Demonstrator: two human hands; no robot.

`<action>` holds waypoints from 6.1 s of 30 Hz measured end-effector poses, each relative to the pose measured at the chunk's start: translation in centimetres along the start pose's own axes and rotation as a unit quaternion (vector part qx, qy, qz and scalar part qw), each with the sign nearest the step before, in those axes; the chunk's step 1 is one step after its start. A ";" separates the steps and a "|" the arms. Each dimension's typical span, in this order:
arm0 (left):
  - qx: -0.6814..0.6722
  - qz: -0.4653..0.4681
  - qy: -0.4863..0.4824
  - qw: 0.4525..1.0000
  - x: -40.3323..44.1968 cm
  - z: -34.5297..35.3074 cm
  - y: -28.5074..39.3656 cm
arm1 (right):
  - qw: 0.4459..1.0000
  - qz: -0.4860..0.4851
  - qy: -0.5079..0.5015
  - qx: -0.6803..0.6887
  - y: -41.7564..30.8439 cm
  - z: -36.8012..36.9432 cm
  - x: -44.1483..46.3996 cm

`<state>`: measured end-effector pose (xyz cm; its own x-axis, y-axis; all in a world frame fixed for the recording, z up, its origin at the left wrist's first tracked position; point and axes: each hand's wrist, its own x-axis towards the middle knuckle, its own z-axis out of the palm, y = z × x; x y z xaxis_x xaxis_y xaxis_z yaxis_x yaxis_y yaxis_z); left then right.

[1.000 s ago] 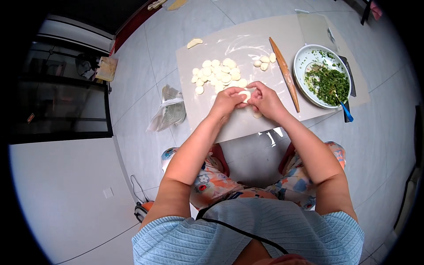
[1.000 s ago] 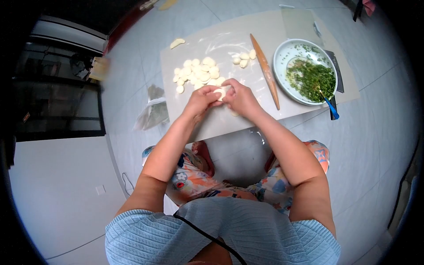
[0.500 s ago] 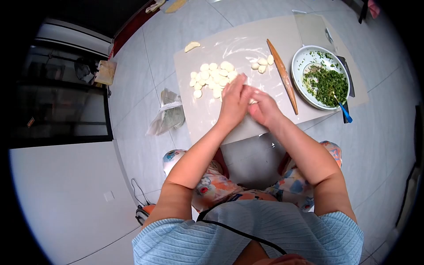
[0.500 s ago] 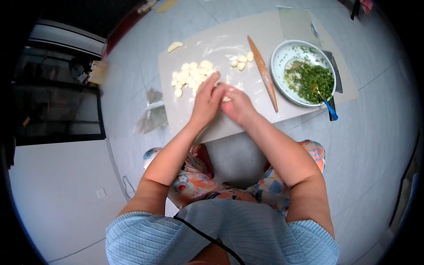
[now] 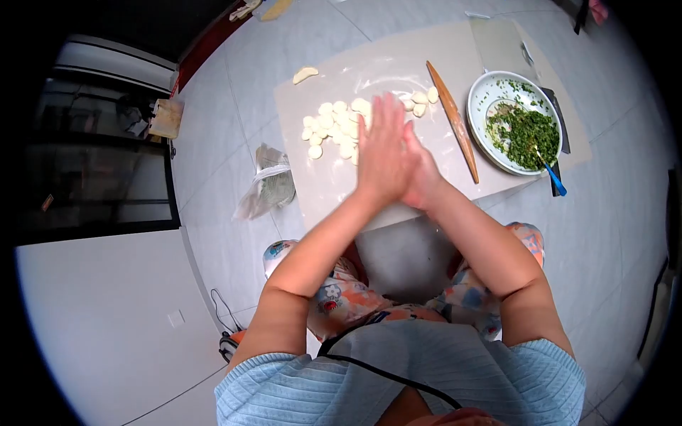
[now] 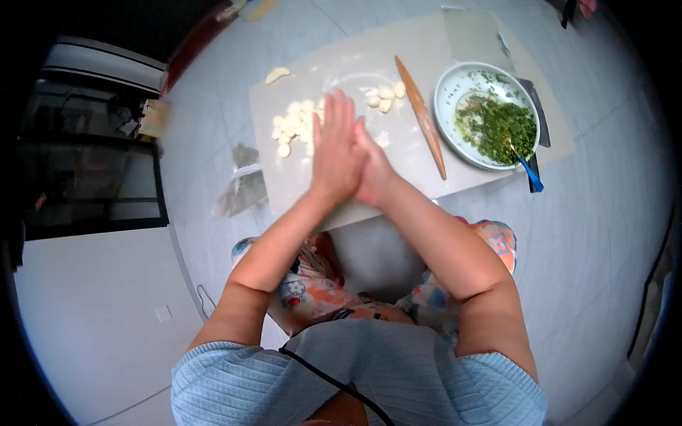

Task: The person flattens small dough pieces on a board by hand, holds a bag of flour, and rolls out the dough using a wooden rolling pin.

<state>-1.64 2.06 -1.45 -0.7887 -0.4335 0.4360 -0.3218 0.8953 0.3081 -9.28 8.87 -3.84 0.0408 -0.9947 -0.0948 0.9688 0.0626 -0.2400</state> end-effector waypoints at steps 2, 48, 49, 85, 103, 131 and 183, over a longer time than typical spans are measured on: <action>-0.017 0.023 -0.001 1.000 -0.7 -0.1 1.6 | 0.994 -0.111 0.007 -0.007 1.8 -1.9 1.9; -0.304 -0.033 0.040 0.951 -2.4 -3.4 0.5 | 0.977 0.002 0.197 -0.085 5.9 4.1 -0.3; -0.136 -0.025 0.137 0.981 -1.7 -3.8 -0.9 | 0.987 -0.021 0.052 -0.149 4.1 5.0 -0.5; -0.398 -0.140 -0.092 0.902 -2.6 -3.0 -1.7 | 0.991 -0.020 0.133 -0.015 -0.6 0.3 1.8; -0.481 -0.450 -0.165 0.734 -5.2 3.2 -5.9 | 0.924 -0.169 0.302 -0.163 -7.2 0.3 0.0; -0.257 -0.091 -0.018 0.962 4.4 5.2 0.5 | 0.909 -0.180 0.372 -0.057 -9.1 -3.5 -1.1; -0.123 -0.187 -0.151 0.963 3.6 7.8 -5.5 | 0.868 -0.157 0.436 -0.181 -4.8 -4.2 -0.2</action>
<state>-6.80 -3.59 -8.11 -0.7707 -0.6372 0.0009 -0.5083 0.6156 0.6022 -14.99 9.07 -6.72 -0.5640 -0.5379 -0.6266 0.7519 -0.0207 -0.6590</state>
